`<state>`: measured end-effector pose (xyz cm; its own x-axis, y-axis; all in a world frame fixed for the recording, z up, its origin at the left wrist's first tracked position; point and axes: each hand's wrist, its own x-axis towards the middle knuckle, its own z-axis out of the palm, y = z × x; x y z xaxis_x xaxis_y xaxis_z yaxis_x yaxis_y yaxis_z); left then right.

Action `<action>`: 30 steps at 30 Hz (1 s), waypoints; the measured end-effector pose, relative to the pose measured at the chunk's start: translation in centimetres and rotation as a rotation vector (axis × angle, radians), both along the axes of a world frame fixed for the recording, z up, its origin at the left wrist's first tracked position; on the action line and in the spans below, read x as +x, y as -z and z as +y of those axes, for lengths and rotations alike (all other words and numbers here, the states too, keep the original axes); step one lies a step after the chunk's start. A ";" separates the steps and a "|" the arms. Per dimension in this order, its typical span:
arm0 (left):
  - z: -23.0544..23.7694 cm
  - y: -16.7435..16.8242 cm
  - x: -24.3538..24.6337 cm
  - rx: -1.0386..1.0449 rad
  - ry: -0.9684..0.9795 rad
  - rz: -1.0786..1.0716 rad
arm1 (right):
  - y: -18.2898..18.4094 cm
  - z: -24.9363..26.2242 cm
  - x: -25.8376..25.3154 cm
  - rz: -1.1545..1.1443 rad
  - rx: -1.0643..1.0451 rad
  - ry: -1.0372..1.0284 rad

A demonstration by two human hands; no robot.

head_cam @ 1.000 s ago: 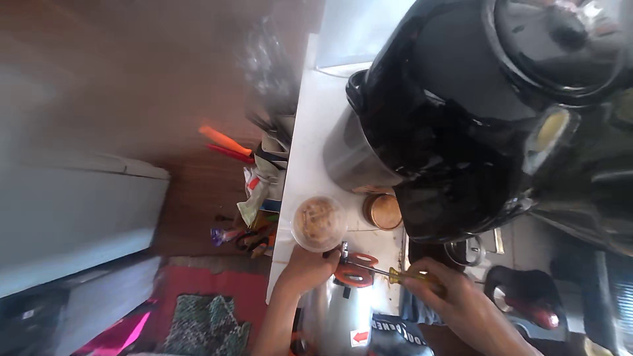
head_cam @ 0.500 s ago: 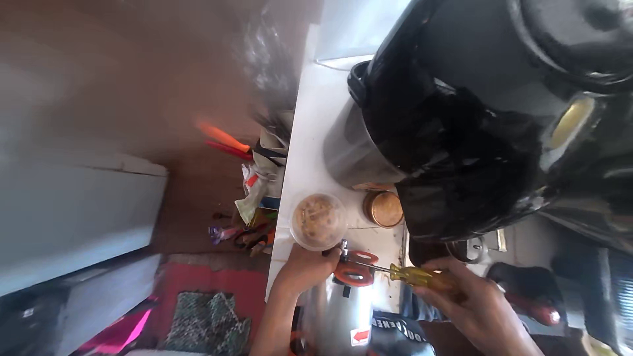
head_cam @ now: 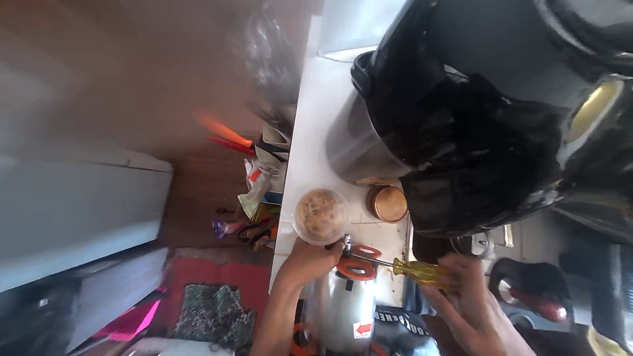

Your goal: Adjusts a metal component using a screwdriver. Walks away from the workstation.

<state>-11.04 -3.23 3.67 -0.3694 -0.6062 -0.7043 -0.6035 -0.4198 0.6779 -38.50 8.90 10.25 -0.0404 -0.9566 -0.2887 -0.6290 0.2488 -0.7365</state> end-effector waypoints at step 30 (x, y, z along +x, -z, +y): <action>-0.1 0.2 0.1 0.081 -0.045 0.052 | 1.3 -0.5 -2.1 -0.130 0.073 -0.010</action>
<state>-10.94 -3.35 3.49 -0.3805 -0.5651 -0.7321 -0.5475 -0.5003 0.6708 -40.60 8.38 8.90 0.0115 -0.9332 -0.3592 -0.5324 0.2984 -0.7922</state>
